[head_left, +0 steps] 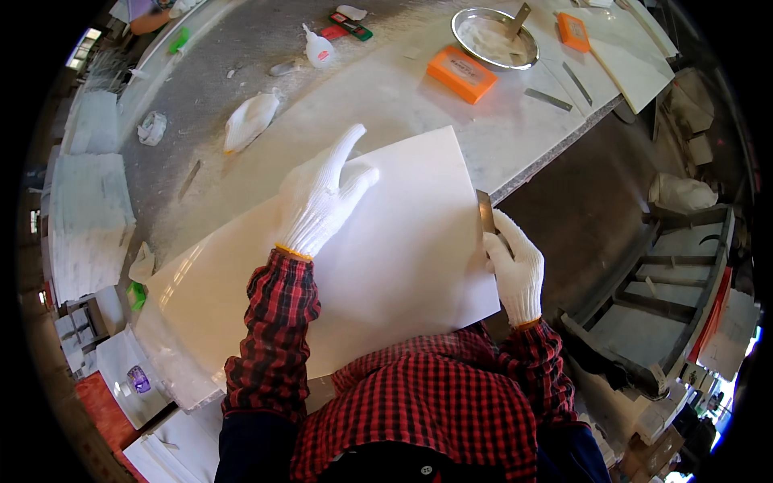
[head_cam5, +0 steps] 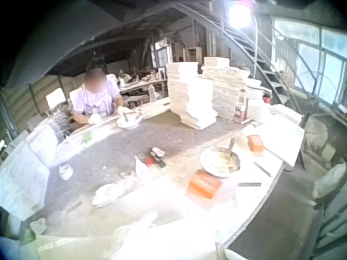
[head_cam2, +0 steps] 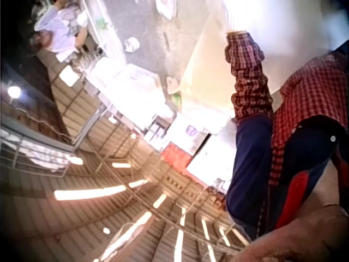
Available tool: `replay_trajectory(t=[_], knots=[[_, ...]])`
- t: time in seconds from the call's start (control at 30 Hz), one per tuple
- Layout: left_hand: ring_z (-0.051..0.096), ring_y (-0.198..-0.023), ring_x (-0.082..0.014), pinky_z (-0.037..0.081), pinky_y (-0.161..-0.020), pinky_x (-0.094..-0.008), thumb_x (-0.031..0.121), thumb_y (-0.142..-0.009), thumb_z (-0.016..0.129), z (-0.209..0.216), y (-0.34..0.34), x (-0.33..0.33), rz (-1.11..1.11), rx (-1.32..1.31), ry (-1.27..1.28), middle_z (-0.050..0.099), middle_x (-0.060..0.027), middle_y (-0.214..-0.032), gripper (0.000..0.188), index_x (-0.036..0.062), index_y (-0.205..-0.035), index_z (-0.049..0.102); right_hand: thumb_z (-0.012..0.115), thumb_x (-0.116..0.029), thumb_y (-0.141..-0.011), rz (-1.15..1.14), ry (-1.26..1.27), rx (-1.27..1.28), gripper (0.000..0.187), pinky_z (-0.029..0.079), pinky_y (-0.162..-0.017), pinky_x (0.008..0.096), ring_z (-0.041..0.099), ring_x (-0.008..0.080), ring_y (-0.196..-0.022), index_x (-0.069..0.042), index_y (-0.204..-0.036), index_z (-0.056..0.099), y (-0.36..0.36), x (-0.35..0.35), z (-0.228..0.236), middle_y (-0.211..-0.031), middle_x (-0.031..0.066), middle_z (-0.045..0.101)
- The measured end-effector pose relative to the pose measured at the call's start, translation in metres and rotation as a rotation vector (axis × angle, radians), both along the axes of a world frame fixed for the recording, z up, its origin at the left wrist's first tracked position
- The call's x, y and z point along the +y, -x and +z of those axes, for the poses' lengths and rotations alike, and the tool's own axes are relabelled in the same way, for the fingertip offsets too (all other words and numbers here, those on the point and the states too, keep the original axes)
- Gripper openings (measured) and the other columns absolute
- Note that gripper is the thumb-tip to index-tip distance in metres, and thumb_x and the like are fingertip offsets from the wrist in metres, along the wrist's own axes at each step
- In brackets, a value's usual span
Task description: The person applies a white adhesive from a bottle onto a large white rectangular panel and spreads it evenly using a metal spatula. They repeatedly apply adhesive and smooth it across the surface, occasionally lifting and repositioning the panel on the workbench.
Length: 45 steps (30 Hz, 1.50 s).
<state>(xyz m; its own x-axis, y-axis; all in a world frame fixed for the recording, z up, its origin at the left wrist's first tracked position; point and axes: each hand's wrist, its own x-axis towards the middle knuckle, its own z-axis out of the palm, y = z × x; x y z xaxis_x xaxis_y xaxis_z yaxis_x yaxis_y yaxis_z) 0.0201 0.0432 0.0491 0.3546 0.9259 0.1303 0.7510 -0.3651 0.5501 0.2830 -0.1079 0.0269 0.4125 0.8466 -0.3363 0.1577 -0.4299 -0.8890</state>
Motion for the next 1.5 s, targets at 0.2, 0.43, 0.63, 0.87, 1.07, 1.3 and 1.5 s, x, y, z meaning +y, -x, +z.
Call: replay_trajectory(t=[0.2,0.43,0.63,0.87,1.07,1.3,1.5], knots=[[0.069,-0.123,-0.0332,0.054,-0.102,-0.0418,0.036,-0.094,0.078,-0.002,0.001,0.002,-0.023,0.052,0.008,0.071,-0.016,-0.133,0.059,0.0122,-0.145,0.061,0.066,-0.008,-0.097,0.045,-0.086,-0.013,0.039,0.05,-0.069,0.0292,0.059,0.0143,-0.071,-0.006,-0.136,0.07,0.008,0.003,0.001,-0.085,0.0085,0.068],[0.069,-0.122,-0.0328,0.054,-0.102,-0.0418,0.037,-0.094,0.076,-0.003,0.002,0.002,-0.014,0.071,0.029,0.07,-0.0158,-0.135,0.058,0.0124,-0.145,0.062,0.065,-0.018,-0.098,0.315,-0.133,-0.624,0.045,0.054,-0.07,0.0396,0.068,0.0317,-0.077,-0.017,-0.142,0.065,0.024,0.027,0.004,-0.089,0.0159,0.071],[0.07,-0.116,-0.0331,0.055,-0.098,-0.0431,0.038,-0.094,0.076,-0.01,0.001,0.002,-0.017,0.046,-0.013,0.072,-0.0152,-0.13,0.055,0.0143,-0.142,0.064,0.06,-0.026,-0.101,0.433,0.001,-0.805,0.048,0.054,-0.067,0.045,0.07,0.0353,-0.079,-0.024,-0.148,0.056,0.036,0.031,0.001,-0.089,0.0148,0.071],[0.072,-0.103,-0.0357,0.057,-0.088,-0.0464,0.039,-0.094,0.074,-0.023,0.003,0.004,-0.035,0.009,-0.119,0.076,-0.0133,-0.118,0.049,0.0163,-0.137,0.066,0.065,-0.016,-0.099,0.568,-0.357,-0.579,0.042,0.056,-0.067,0.0381,0.071,0.0261,-0.077,-0.015,-0.141,0.066,0.02,0.032,-0.009,-0.1,0.012,0.077],[0.071,-0.112,-0.0337,0.055,-0.095,-0.0429,0.033,-0.097,0.074,-0.007,-0.001,0.0,-0.025,0.028,-0.028,0.074,-0.0154,-0.123,0.046,0.012,-0.137,0.067,0.063,-0.01,-0.101,0.125,-0.005,0.18,0.044,0.044,-0.061,0.0198,0.053,0.0033,-0.072,-0.004,-0.145,0.064,-0.034,0.027,0.023,-0.093,-0.0036,0.066],[0.073,-0.107,-0.0351,0.056,-0.094,-0.0421,0.027,-0.098,0.072,-0.013,-0.003,-0.002,0.005,-0.047,-0.051,0.075,-0.0175,-0.12,0.038,0.009,-0.132,0.07,0.065,-0.012,-0.099,0.143,-0.068,-0.038,0.046,0.042,-0.06,0.0222,0.048,0.0043,-0.065,-0.006,-0.145,0.065,-0.081,0.069,0.025,-0.077,-0.0043,0.056],[0.073,-0.097,-0.0369,0.056,-0.085,-0.044,0.025,-0.099,0.068,-0.003,-0.01,-0.001,0.04,0.053,-0.102,0.076,-0.0181,-0.11,0.032,0.0072,-0.126,0.073,0.064,-0.021,-0.098,0.298,-0.227,-0.507,0.037,0.051,-0.072,0.0335,0.065,0.0175,-0.076,-0.009,-0.131,0.073,-0.107,0.133,0.048,-0.086,0.0084,0.071]])
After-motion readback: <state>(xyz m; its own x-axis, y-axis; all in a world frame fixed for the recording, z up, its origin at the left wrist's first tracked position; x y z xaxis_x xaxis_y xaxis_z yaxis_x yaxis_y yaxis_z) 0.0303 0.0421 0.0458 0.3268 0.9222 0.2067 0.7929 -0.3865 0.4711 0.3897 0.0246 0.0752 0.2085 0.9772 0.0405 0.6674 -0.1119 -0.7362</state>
